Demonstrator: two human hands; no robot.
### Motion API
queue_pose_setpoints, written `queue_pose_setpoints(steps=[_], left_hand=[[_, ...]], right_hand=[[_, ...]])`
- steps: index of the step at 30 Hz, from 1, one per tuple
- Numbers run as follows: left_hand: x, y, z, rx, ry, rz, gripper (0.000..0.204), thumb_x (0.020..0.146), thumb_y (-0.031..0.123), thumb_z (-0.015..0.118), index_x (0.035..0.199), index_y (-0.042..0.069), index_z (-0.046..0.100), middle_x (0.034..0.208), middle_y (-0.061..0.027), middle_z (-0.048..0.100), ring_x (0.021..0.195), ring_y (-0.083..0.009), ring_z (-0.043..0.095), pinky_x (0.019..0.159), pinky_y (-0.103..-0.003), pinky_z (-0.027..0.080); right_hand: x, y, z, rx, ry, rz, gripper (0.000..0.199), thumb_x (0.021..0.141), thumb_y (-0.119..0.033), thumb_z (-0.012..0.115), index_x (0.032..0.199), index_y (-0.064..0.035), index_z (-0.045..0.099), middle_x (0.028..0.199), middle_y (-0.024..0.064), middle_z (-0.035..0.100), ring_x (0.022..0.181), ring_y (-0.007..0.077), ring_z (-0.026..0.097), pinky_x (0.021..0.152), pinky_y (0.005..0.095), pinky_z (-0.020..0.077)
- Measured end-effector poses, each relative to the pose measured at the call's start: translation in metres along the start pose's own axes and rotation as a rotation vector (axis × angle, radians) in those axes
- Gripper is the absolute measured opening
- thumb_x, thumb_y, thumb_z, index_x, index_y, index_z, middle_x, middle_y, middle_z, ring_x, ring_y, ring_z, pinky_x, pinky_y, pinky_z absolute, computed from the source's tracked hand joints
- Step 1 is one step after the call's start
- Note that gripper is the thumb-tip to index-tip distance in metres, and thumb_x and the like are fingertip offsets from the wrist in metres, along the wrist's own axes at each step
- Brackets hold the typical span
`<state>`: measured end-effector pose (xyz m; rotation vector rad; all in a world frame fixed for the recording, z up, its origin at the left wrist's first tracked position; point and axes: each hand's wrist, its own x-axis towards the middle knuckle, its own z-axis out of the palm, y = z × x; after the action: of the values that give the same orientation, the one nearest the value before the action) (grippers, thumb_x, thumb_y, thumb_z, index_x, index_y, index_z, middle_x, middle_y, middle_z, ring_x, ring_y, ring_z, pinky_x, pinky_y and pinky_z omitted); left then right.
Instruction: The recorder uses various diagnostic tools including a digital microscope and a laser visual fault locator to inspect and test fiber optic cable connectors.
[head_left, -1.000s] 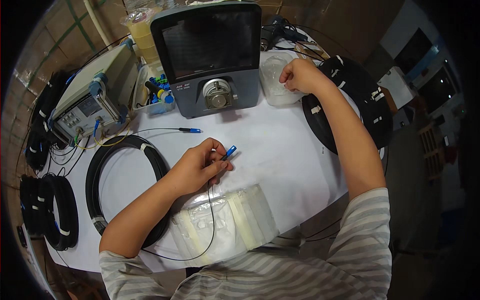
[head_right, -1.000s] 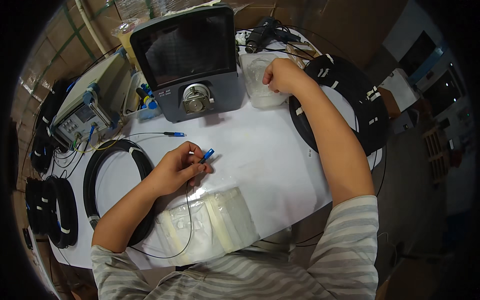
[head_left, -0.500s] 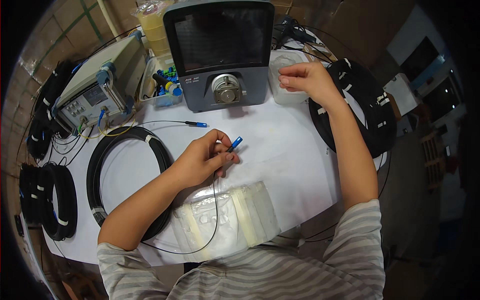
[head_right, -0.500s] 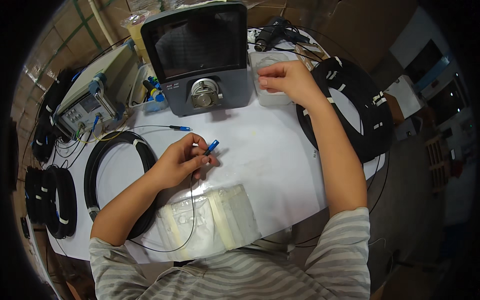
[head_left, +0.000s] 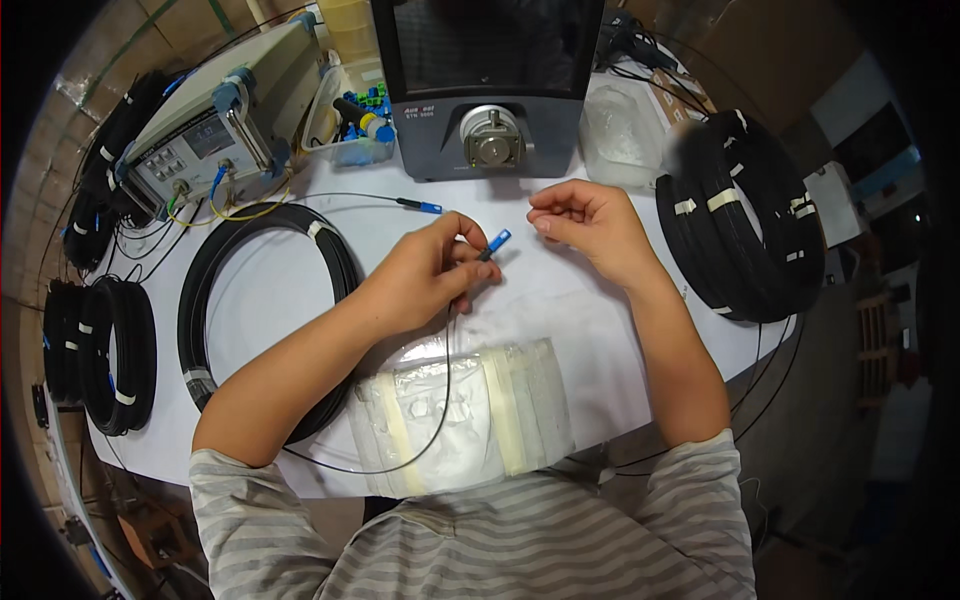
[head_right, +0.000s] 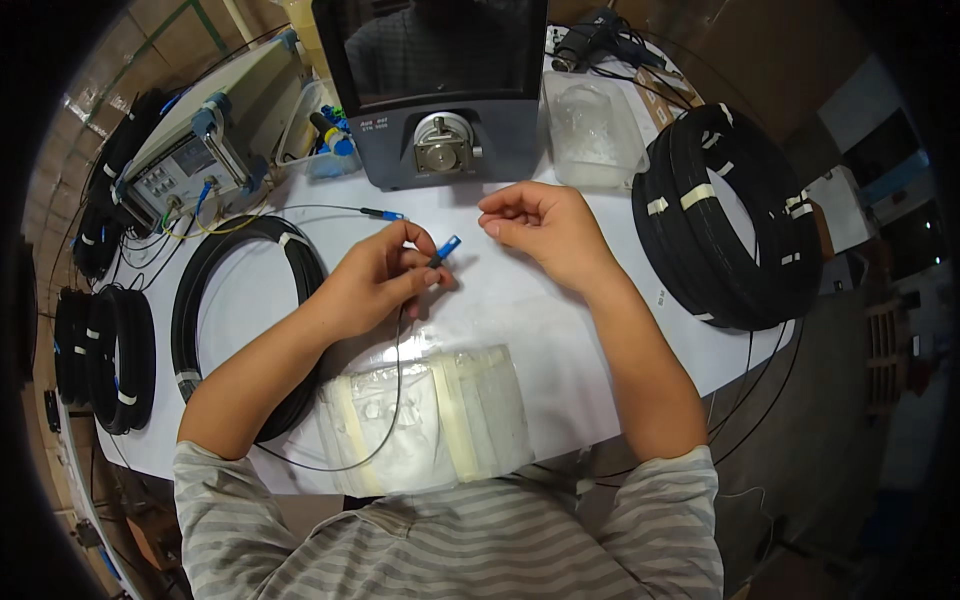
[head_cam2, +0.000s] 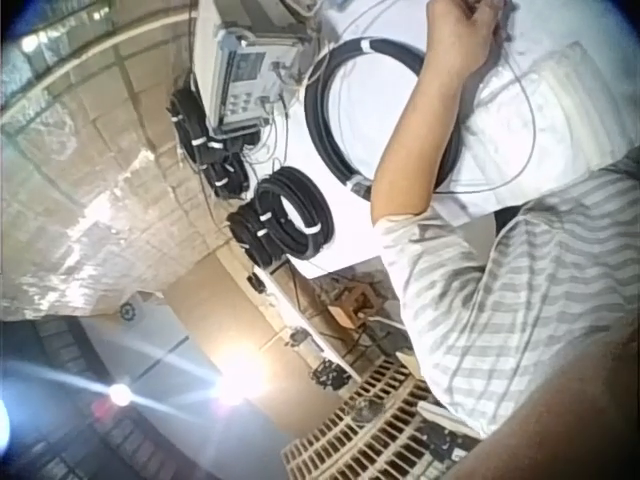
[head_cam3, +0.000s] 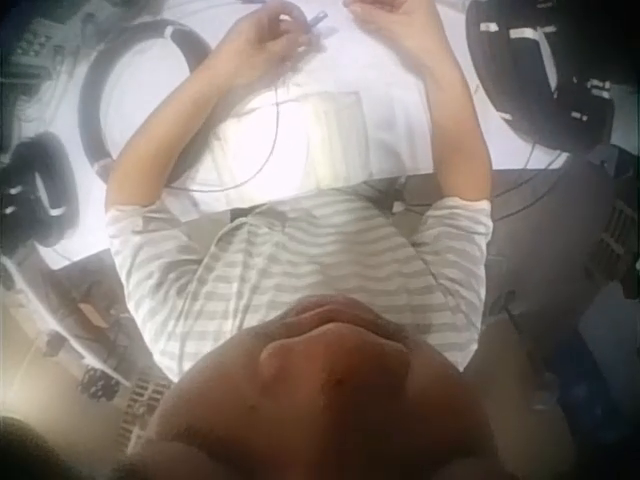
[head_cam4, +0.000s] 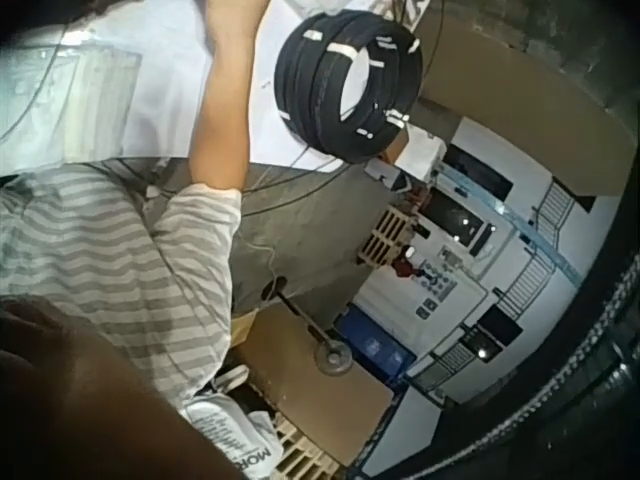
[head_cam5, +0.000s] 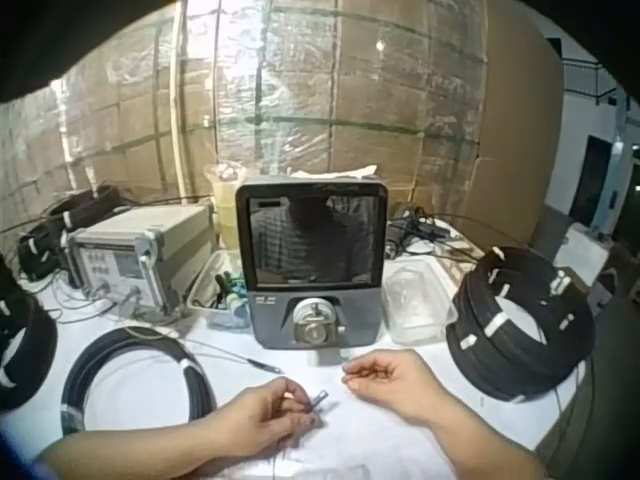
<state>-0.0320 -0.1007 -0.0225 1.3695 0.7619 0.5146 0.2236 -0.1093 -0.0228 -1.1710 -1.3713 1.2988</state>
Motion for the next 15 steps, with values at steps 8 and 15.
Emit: queue_pose_setpoints(steps=[8, 15], left_hand=[[0.005, 0.0, -0.004, -0.004, 0.142, 0.042, 0.017, 0.1, 0.003, 0.057, 0.113, -0.001, 0.047, 0.096, -0.011, 0.072, 0.064, -0.0099, 0.059, 0.057, -0.025, 0.05], [0.002, 0.012, -0.015, -0.16, 0.379, 0.302, 0.021, 0.1, 0.013, 0.058, 0.116, 0.003, 0.047, 0.091, -0.0088, 0.071, 0.057, -0.0074, 0.051, 0.05, -0.022, 0.041]], right_hand=[[-0.012, 0.0, 0.012, -0.384, -0.103, 0.033, 0.021, 0.086, -0.005, 0.076, 0.105, 0.0025, 0.073, 0.087, 0.0014, 0.071, 0.079, 0.0046, 0.06, 0.071, 0.0205, 0.05], [-0.011, 0.01, 0.048, -0.498, -0.187, -0.196, 0.021, 0.083, -0.008, 0.075, 0.102, 0.0006, 0.073, 0.086, 0.0072, 0.067, 0.075, 0.0144, 0.064, 0.07, 0.0275, 0.0511]])
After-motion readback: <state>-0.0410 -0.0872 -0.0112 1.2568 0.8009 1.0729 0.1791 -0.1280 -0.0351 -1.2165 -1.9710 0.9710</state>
